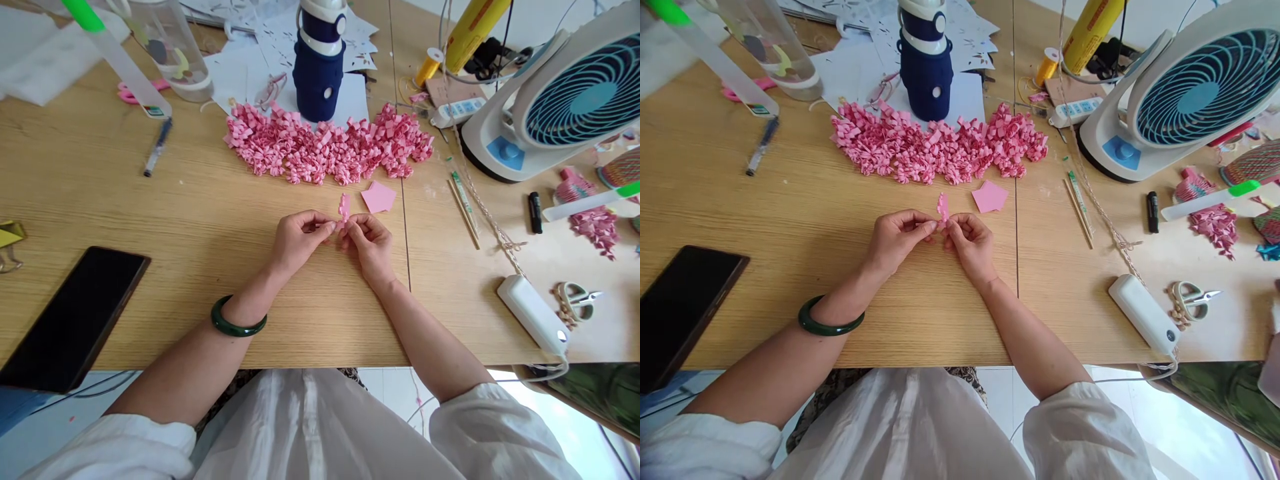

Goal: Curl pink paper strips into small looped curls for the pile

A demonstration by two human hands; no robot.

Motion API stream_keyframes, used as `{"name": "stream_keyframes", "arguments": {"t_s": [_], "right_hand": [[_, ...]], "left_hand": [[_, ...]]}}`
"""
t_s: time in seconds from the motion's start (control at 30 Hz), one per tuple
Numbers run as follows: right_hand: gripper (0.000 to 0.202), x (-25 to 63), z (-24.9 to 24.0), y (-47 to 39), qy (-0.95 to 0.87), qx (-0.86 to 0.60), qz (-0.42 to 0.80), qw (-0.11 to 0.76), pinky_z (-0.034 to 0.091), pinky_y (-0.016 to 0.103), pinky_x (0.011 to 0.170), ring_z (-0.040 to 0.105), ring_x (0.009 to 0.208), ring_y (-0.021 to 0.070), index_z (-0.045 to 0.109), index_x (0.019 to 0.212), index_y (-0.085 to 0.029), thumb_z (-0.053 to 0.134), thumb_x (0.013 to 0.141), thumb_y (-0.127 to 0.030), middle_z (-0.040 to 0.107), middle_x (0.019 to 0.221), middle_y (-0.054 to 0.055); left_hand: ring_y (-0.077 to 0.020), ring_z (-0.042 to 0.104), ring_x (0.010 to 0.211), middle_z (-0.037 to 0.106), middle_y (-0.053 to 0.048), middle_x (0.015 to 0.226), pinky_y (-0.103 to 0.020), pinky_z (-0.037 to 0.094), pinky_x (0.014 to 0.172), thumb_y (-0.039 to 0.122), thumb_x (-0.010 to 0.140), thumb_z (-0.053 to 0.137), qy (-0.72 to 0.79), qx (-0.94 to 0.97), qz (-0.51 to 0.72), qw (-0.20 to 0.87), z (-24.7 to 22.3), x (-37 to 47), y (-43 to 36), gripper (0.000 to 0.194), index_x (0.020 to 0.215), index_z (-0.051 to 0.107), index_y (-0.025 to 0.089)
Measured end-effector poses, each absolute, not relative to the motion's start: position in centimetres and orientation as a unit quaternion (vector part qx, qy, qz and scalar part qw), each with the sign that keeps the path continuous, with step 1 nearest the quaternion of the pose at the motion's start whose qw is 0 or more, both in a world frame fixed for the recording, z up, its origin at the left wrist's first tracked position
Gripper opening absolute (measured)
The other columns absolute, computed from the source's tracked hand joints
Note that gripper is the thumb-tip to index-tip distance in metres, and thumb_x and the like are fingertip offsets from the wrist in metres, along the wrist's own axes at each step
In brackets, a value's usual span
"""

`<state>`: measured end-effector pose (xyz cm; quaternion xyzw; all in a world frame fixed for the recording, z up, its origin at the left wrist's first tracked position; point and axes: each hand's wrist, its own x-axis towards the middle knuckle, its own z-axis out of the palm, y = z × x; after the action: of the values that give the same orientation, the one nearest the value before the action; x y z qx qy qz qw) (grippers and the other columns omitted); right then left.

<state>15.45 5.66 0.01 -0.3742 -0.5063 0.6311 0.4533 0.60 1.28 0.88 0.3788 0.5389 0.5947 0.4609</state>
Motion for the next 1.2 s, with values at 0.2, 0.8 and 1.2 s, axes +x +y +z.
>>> {"name": "stream_keyframes", "arguments": {"t_s": [0.2, 0.8, 1.2], "right_hand": [[0.048, 15.53, 0.08, 5.71, -0.521, -0.358, 0.625, 0.459, 0.047, 0.021, 0.050, 0.057, 0.051, 0.0054, 0.067, 0.082, -0.019, 0.089, 0.078, -0.062, 0.067, 0.070, -0.004], [0.051, 15.43, 0.00, 5.68, -0.524, -0.378, 0.623, 0.440, 0.048, 0.021, 0.049, 0.059, 0.049, 0.0067, 0.066, 0.080, -0.019, 0.090, 0.075, -0.064, 0.070, 0.066, -0.003], [0.053, 15.26, -0.17, 5.66, -0.531, -0.386, 0.616, 0.435, 0.048, 0.021, 0.047, 0.057, 0.049, 0.0067, 0.065, 0.079, -0.020, 0.088, 0.074, -0.068, 0.068, 0.064, -0.003]], "left_hand": [[-0.0127, 0.067, 0.062, 0.079, -0.003, 0.079, -0.025, 0.057, 0.063, 0.035, 0.077, 0.080, 0.522, 0.431, 0.580, 0.454, 0.38, 0.50, 1.34, 0.019, 0.081, 0.079, 0.017], [-0.0170, 0.071, 0.075, 0.079, -0.005, 0.084, -0.028, 0.057, 0.073, 0.040, 0.077, 0.082, 0.536, 0.427, 0.576, 0.445, 0.03, 0.66, 1.34, 0.025, 0.083, 0.076, 0.017], [-0.0175, 0.074, 0.078, 0.080, -0.005, 0.085, -0.028, 0.060, 0.075, 0.033, 0.073, 0.078, 0.543, 0.423, 0.578, 0.438, 0.51, 0.74, 1.25, 0.018, 0.081, 0.075, 0.018]]}}
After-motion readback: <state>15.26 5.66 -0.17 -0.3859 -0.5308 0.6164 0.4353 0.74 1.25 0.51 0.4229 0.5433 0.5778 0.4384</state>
